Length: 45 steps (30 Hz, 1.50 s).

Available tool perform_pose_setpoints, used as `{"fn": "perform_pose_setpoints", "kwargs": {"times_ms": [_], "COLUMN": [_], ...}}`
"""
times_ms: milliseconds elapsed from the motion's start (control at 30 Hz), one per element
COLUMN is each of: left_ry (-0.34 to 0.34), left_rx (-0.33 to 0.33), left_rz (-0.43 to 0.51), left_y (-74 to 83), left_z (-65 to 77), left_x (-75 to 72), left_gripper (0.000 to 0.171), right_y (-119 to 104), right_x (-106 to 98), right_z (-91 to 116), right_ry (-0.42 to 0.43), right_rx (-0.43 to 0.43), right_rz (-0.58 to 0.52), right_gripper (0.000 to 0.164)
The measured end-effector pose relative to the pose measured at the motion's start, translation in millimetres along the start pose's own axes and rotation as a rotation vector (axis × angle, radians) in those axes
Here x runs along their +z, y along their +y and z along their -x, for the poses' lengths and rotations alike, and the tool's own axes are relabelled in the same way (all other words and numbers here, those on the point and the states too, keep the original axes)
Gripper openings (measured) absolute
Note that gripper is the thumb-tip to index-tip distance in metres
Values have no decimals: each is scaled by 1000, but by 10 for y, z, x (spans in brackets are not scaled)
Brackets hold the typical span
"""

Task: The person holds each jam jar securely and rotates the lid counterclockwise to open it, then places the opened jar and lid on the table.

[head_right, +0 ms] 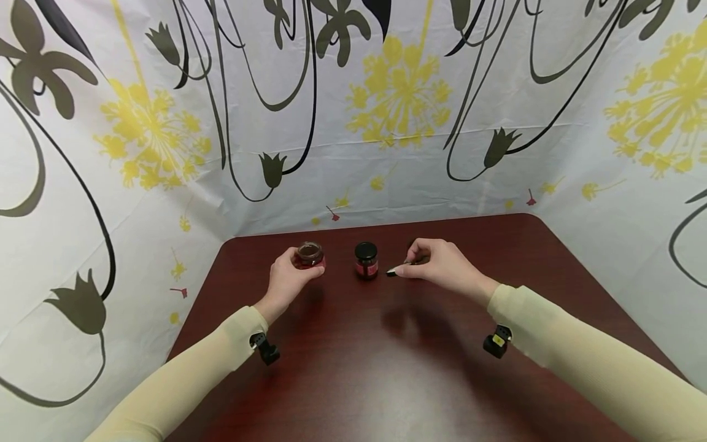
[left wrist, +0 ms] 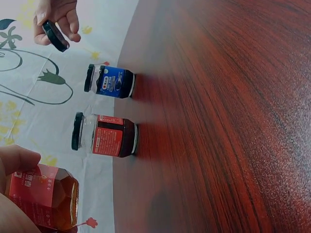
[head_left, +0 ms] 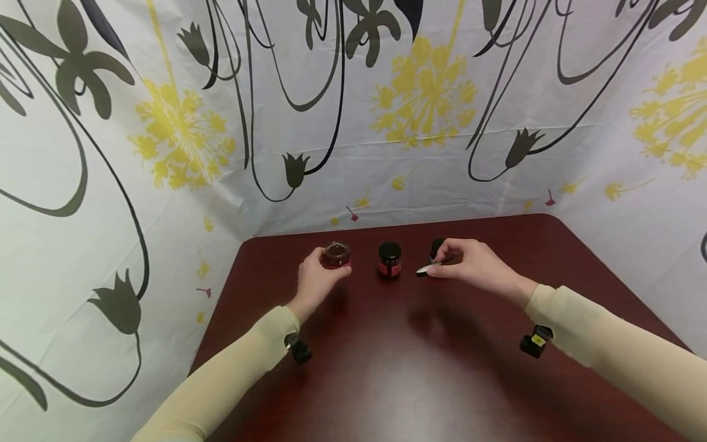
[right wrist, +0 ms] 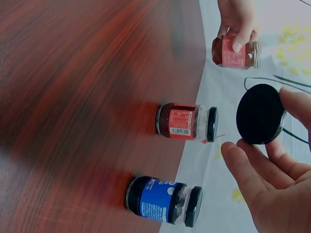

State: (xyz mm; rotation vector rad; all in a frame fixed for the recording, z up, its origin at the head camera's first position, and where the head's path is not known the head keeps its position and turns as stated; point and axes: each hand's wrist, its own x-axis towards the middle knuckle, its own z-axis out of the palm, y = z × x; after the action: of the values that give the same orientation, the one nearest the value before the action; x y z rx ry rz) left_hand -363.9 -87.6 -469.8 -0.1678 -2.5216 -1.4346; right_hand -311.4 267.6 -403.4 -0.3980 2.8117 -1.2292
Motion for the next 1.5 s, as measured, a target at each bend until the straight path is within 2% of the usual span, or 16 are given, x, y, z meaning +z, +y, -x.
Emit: {"fn": "perform_pose_setpoints", "kwargs": {"times_ms": [267,500,1033,1267,1500], "left_ry": [3,-4,50,54,63], "left_rx": [-17,-29,-59,-66,-68], "left_rz": [-14,14,4,0,14], "left_y": [-69,-127,-268,-327,-399], "left_z": [-49,-88,-174,-215,-269], "left_x": [26,42,55,83,96], "left_gripper": [51,46,46,47,47], "right_y": [102,200,321,394,498], "right_x": [-30,-41,-56,-65,-82], "right_z": [50,90,152,190,234], "right_ry": [45,80,139,171,204], "right_rx": [-15,-14,-33,-16,-14], "right_rz": [74,119,159,160,210], "right_gripper": [42,41,39,36,38]}}
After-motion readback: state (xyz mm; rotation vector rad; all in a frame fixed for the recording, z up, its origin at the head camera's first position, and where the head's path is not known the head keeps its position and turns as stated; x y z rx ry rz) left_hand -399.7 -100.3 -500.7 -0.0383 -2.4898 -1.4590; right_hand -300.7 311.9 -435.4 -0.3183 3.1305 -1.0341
